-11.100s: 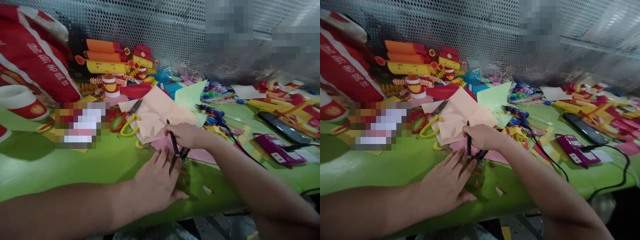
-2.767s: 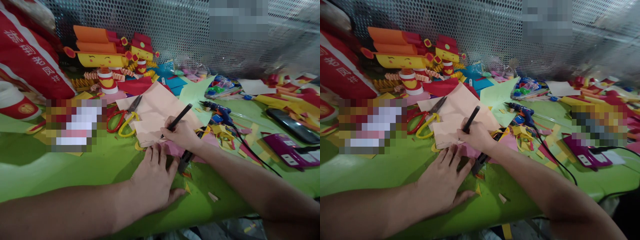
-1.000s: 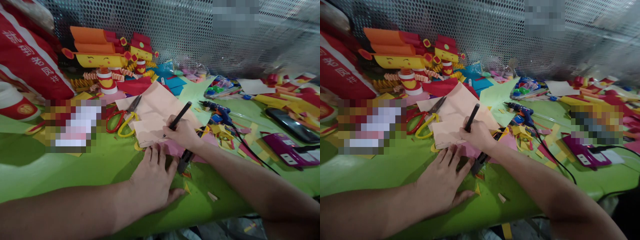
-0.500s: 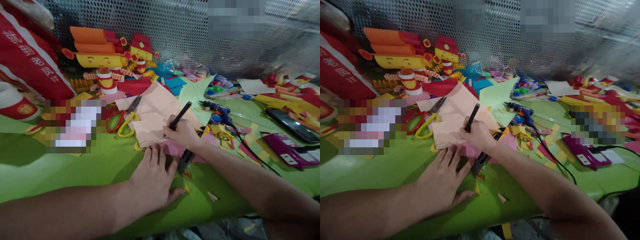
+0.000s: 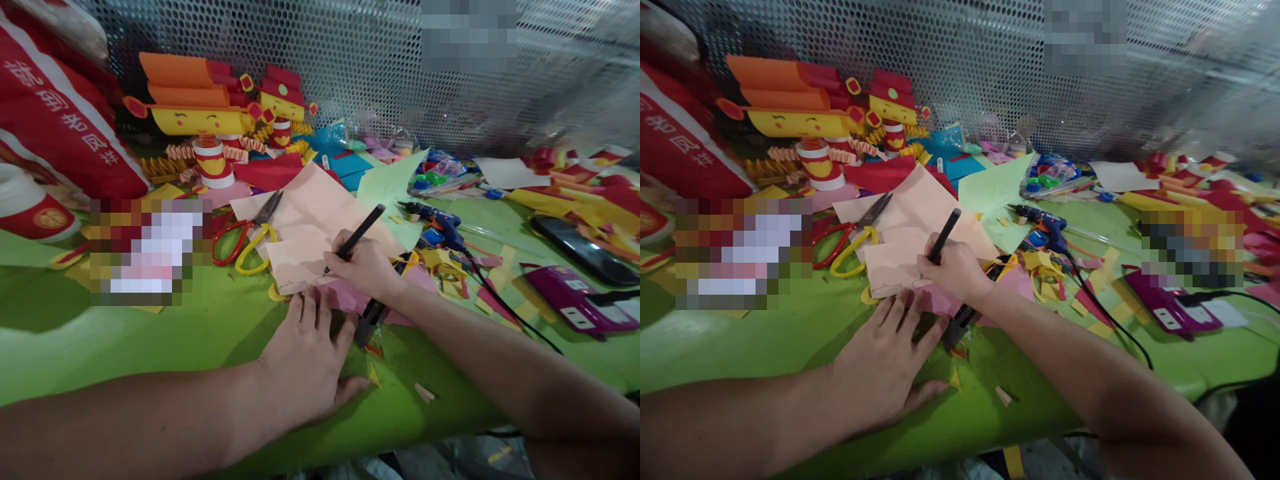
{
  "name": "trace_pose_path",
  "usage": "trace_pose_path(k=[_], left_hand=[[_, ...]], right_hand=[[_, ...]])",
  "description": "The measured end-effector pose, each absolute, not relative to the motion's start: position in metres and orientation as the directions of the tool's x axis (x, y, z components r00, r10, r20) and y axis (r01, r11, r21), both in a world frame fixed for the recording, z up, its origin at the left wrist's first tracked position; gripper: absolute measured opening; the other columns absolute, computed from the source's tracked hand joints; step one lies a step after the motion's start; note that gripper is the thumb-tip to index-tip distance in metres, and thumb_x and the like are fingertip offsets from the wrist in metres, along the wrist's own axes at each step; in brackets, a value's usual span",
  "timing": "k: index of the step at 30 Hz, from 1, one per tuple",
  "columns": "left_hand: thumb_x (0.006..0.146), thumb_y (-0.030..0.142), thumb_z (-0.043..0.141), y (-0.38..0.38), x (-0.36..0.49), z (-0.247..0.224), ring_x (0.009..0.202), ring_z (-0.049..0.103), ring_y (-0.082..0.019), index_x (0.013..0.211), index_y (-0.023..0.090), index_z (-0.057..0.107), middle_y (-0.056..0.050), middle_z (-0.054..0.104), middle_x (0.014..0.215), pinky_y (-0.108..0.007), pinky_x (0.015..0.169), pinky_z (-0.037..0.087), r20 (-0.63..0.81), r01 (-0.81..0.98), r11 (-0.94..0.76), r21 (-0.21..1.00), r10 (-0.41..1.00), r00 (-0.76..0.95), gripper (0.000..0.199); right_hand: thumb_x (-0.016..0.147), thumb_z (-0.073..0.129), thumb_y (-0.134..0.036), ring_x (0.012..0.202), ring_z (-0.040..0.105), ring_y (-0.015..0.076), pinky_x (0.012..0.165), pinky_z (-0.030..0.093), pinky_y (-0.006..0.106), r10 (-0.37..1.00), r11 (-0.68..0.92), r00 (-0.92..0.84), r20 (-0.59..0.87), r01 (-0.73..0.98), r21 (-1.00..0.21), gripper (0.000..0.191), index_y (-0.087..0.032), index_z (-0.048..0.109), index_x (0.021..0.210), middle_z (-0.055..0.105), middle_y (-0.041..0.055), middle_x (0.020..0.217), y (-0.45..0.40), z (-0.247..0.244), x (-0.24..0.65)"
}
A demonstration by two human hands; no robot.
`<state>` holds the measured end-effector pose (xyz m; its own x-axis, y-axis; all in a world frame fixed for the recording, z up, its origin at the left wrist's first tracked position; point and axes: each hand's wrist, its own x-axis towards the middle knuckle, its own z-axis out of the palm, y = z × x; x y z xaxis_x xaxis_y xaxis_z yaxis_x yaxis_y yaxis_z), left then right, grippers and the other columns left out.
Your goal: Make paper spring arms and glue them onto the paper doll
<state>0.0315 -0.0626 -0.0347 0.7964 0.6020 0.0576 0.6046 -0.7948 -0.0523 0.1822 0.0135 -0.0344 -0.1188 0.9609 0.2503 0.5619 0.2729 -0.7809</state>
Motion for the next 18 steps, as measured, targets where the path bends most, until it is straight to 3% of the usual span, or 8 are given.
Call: trace_pose_path(k=[18], left_hand=[[0.080, 0.064, 0.033, -0.0629, 0.0316, -0.0349, 0.114, 0.046, -0.045, 0.127, 0.015, 0.049, -0.028, 0.050, 0.124, -0.055, 0.087, 0.034, 0.065, 0.603, -0.796, -0.048, 0.600, 0.797, 0.070]], right_hand=[[0.070, 0.050, -0.025, 0.046, 0.040, 0.0084, 0.048, 0.032, 0.024, 0.965, 0.258, -0.106, 0.241, 0.574, -0.778, 0.016, -0.021, 0.038, 0.059, 0.041, -0.0067, 0.049, 0.0133, -0.0348, 0.1818]])
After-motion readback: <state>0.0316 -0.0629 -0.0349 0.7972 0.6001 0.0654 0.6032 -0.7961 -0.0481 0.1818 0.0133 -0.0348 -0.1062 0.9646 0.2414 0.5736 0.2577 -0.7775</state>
